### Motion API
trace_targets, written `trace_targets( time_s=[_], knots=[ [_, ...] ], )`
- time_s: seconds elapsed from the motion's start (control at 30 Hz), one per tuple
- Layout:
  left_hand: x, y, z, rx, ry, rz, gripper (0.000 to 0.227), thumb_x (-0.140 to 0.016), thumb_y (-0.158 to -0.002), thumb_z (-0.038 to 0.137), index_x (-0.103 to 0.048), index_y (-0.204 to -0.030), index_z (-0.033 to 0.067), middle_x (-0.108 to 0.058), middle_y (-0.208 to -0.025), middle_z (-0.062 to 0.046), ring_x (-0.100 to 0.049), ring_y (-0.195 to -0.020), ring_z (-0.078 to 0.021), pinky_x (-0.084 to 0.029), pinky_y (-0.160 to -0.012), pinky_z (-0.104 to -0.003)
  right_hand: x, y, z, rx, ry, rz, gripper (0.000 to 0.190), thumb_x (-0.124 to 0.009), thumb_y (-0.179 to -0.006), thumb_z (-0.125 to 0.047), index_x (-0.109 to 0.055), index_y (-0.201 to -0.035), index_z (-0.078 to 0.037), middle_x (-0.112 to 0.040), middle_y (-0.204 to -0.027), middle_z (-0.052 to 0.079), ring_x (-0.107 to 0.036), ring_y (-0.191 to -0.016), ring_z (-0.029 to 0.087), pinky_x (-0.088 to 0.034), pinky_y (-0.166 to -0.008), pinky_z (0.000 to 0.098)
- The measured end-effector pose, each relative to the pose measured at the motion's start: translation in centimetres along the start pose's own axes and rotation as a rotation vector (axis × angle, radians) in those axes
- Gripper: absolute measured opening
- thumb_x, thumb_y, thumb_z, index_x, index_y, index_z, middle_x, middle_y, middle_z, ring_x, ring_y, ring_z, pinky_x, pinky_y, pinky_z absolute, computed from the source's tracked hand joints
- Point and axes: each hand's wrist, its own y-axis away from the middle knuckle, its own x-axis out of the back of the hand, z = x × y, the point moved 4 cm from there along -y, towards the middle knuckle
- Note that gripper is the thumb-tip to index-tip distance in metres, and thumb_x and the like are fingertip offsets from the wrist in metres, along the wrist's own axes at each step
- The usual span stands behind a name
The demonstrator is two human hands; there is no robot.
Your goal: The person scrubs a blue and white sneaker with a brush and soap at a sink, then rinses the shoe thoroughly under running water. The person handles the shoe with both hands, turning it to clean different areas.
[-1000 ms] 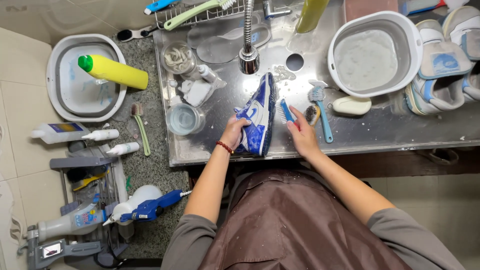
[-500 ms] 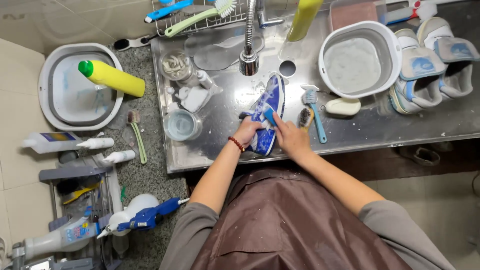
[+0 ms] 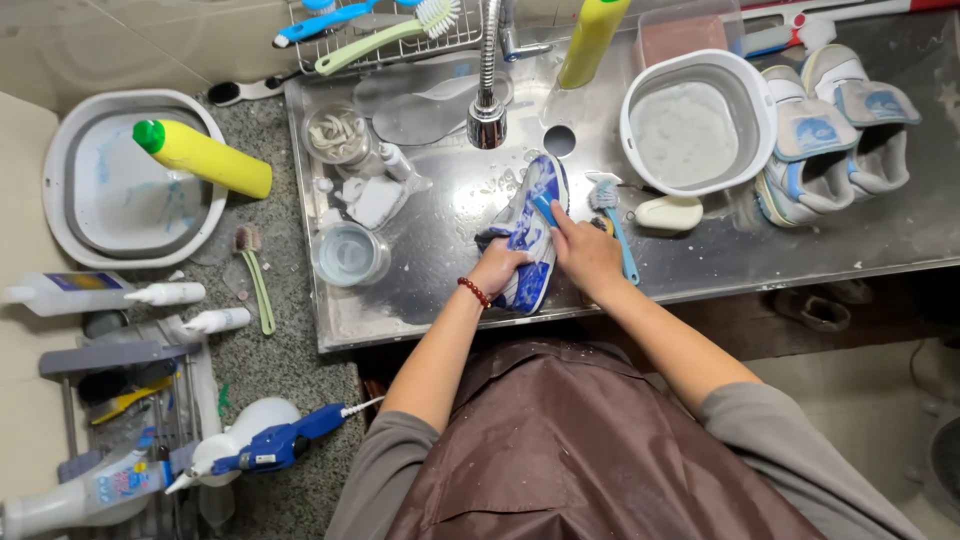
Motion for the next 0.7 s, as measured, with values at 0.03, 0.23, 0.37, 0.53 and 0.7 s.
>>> trace_targets(
  time_s=[0.03, 0.23, 0.37, 0.53, 0.7],
  knots=[
    [-0.6, 0.6, 0.1, -0.002, 0.013, 0.003, 0.023, -0.065, -0.089, -0.002, -0.071, -0.111, -0.0064, -0.074, -0.101, -0.008, -0.069, -0.089, -0.0171, -0.057, -0.084, -0.032, -0.4, 2.0, 0.5, 0.006, 0.008, -0.009, 0.044, -0.062, -0.101, -0.035, -0.060, -0.144, -0.027, -0.070, -0.079, 0.011, -0.068, -0.069, 0.036, -0.052, -0.060, 0.0502],
    [-1.1, 0.4, 2.5, -0.038, 0.130, -0.047, 0.030, -0.064, -0.085, -0.003, -0.069, -0.115, -0.0008, -0.073, -0.103, -0.003, -0.069, -0.092, -0.0125, -0.055, -0.088, -0.028, -0.9, 2.6, 2.3, 0.132, 0.028, -0.097, 0.046, -0.062, -0.093, -0.036, -0.063, -0.139, -0.033, -0.069, -0.075, 0.010, -0.068, -0.065, 0.034, -0.053, -0.058, 0.0481],
    [-0.1, 0.0, 0.8, 0.026, 0.168, -0.101, 0.028, -0.063, -0.088, -0.003, -0.069, -0.115, -0.0063, -0.073, -0.101, -0.011, -0.071, -0.087, -0.0189, -0.059, -0.083, -0.034, -1.0, 3.2, 1.5, 0.187, -0.098, 0.033, 0.045, -0.061, -0.099, -0.035, -0.061, -0.143, -0.027, -0.070, -0.080, 0.010, -0.067, -0.069, 0.032, -0.052, -0.060, 0.0470],
    [0.3, -0.1, -0.1, 0.093, 0.464, -0.115, 0.032, -0.061, -0.087, -0.004, -0.065, -0.119, -0.0065, -0.072, -0.105, -0.013, -0.072, -0.094, -0.0218, -0.059, -0.091, -0.037, -1.5, 2.3, 2.1, 0.152, -0.036, -0.068, 0.044, -0.064, -0.095, -0.033, -0.066, -0.140, -0.028, -0.068, -0.074, 0.012, -0.066, -0.063, 0.033, -0.050, -0.055, 0.0467],
    [0.1, -0.1, 1.4, 0.037, 0.700, -0.108, 0.034, -0.052, -0.105, 0.021, -0.060, -0.129, -0.0019, -0.071, -0.120, -0.013, -0.070, -0.109, -0.0228, -0.054, -0.104, -0.040, -2.5, 4.9, 1.6, 0.354, -0.198, 0.017, 0.044, -0.064, -0.095, -0.034, -0.065, -0.138, -0.028, -0.068, -0.075, 0.009, -0.067, -0.064, 0.030, -0.053, -0.057, 0.0431]
  ],
)
